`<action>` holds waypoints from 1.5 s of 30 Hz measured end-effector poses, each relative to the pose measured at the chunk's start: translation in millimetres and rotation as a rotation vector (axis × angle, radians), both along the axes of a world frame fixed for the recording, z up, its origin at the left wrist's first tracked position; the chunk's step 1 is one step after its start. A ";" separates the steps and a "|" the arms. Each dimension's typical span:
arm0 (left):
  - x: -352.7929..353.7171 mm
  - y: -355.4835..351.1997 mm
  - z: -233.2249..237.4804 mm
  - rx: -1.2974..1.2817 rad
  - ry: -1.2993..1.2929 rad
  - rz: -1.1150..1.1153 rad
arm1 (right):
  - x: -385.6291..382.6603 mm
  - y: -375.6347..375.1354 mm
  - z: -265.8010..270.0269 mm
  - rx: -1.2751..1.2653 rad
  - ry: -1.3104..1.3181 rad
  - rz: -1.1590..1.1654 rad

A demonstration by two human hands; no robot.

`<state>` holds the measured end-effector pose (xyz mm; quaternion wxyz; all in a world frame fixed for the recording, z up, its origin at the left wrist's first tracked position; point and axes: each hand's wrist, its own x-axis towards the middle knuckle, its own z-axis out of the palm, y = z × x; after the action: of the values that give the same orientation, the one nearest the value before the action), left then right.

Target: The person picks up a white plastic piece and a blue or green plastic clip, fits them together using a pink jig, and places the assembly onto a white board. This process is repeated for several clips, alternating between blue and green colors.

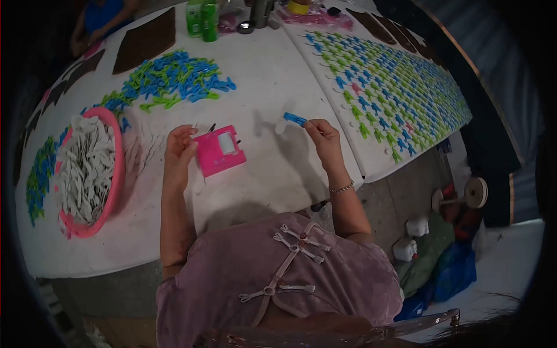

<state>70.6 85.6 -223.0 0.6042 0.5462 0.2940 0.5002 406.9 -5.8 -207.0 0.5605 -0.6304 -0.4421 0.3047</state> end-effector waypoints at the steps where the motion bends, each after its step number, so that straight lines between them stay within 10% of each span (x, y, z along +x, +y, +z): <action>1: -1.0 1.4 -1.1 -0.010 -0.020 0.061 | 15.1 -11.6 -3.2 0.006 0.003 -0.032; 13: -8.2 14.3 -23.7 -0.045 -0.066 0.146 | 167.4 -135.5 -31.1 0.048 0.428 -0.754; 32: -11.7 21.1 -35.6 -0.084 -0.073 0.172 | 193.4 -137.8 -33.9 -0.099 0.426 -0.866; 37: -16.5 25.5 -37.6 -0.115 -0.119 0.210 | 208.4 -154.4 -44.6 -0.176 -0.248 -1.046; 45: -25.6 31.0 -44.5 -0.120 -0.111 0.261 | 244.1 -157.5 -54.0 -0.286 -0.252 -0.914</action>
<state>44.9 116.6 -267.5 0.5809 0.4377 0.3582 0.5853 651.0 -163.2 -261.0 0.4869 -0.8624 -0.1383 0.0067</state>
